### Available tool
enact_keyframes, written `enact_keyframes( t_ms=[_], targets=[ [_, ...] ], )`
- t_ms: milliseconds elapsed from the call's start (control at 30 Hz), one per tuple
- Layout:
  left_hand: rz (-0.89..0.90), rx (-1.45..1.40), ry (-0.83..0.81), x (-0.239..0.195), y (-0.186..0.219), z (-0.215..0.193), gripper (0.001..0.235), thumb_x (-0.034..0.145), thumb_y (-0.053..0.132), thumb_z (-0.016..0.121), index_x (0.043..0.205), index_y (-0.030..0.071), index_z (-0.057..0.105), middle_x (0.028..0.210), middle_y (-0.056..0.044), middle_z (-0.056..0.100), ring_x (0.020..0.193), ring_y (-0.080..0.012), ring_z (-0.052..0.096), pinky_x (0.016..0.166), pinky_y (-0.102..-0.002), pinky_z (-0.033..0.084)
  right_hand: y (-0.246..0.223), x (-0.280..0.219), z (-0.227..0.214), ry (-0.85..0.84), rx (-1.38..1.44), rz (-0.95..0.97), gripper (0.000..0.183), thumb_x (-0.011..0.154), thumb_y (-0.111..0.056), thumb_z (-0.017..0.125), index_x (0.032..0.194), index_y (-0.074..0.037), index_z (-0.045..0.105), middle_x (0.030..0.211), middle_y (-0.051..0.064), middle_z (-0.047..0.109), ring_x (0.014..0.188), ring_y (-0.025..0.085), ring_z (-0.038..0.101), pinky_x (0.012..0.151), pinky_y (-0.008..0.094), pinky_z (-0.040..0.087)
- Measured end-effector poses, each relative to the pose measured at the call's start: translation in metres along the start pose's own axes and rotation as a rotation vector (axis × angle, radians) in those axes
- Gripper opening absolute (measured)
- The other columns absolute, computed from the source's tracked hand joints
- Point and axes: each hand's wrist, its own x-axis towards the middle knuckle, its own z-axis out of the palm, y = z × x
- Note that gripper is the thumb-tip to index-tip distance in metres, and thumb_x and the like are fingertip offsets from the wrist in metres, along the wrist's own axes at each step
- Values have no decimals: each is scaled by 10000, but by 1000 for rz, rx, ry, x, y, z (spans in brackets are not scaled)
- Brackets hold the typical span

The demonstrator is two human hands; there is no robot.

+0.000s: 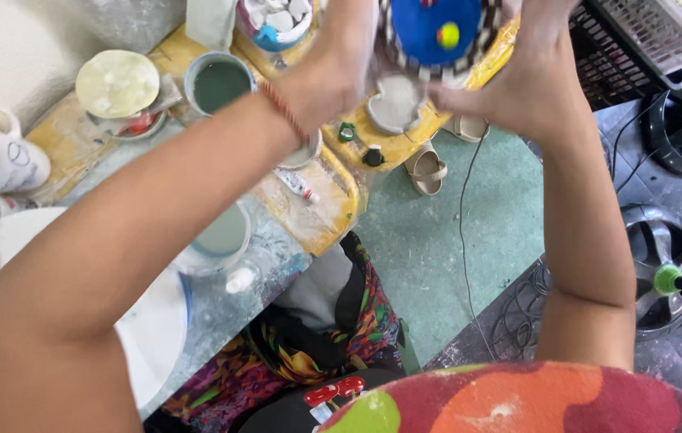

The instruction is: The person applies glaze to the interior and rim of a small clay bowl using a brush and then adds decorative dots and lines to the inside of the bowl.

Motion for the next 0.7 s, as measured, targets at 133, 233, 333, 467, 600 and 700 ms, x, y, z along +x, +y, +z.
enact_keyframes(
  t_ms=[133, 233, 333, 467, 600, 700],
  targets=[
    [65, -200, -4, -76, 17, 39, 688, 1076, 512, 282, 1324, -56, 580, 1222, -206, 724, 1048, -271, 775, 914, -447, 683, -60, -5, -29, 4, 212, -109, 1174, 834, -326, 999, 1522, 5, 107, 1517, 217, 272, 1466, 338, 380, 1224, 418, 413],
    [129, -304, 65, -132, 32, 59, 676, 1116, 510, 278, 1385, -44, 554, 1285, -205, 684, 1105, -264, 733, 975, -440, 643, -98, -3, -35, 51, 288, -233, 1340, 715, -393, 1049, 1580, -136, 58, 1543, 151, 256, 1463, 313, 380, 1206, 419, 393],
    [177, -387, 188, -198, 38, 77, 630, 1133, 472, 307, 1447, -30, 523, 1358, -181, 651, 1189, -248, 691, 1066, -419, 588, -139, -1, -26, 157, 561, -258, 1465, 478, -428, 1032, 1576, -314, 69, 1572, 69, 335, 1434, 260, 417, 1229, 426, 359],
    [178, -468, 350, -280, 25, 96, 687, 1132, 488, 318, 1492, -67, 502, 1374, -165, 630, 1241, -235, 641, 1134, -416, 514, -211, -28, 0, 232, 1158, -54, 1338, 464, -541, 959, 1515, -332, 157, 1574, 110, 437, 1476, 286, 456, 1232, 435, 373],
    [216, -519, 411, -348, 16, 102, 702, 1114, 489, 333, 1563, -41, 434, 1482, -147, 551, 1376, -214, 544, 1227, -411, 427, -280, -58, 21, 187, 1197, 23, 1191, 547, -617, 899, 1489, -314, 236, 1530, 96, 472, 1458, 287, 500, 1279, 418, 394],
    [263, -582, 479, -386, 9, 93, 715, 1084, 491, 334, 1590, -12, 379, 1566, -109, 473, 1438, -198, 479, 1237, -416, 392, -321, -70, 42, 152, 1244, 78, 1181, 549, -526, 946, 1478, -301, 252, 1504, 113, 499, 1431, 295, 520, 1266, 418, 422]
  ],
)
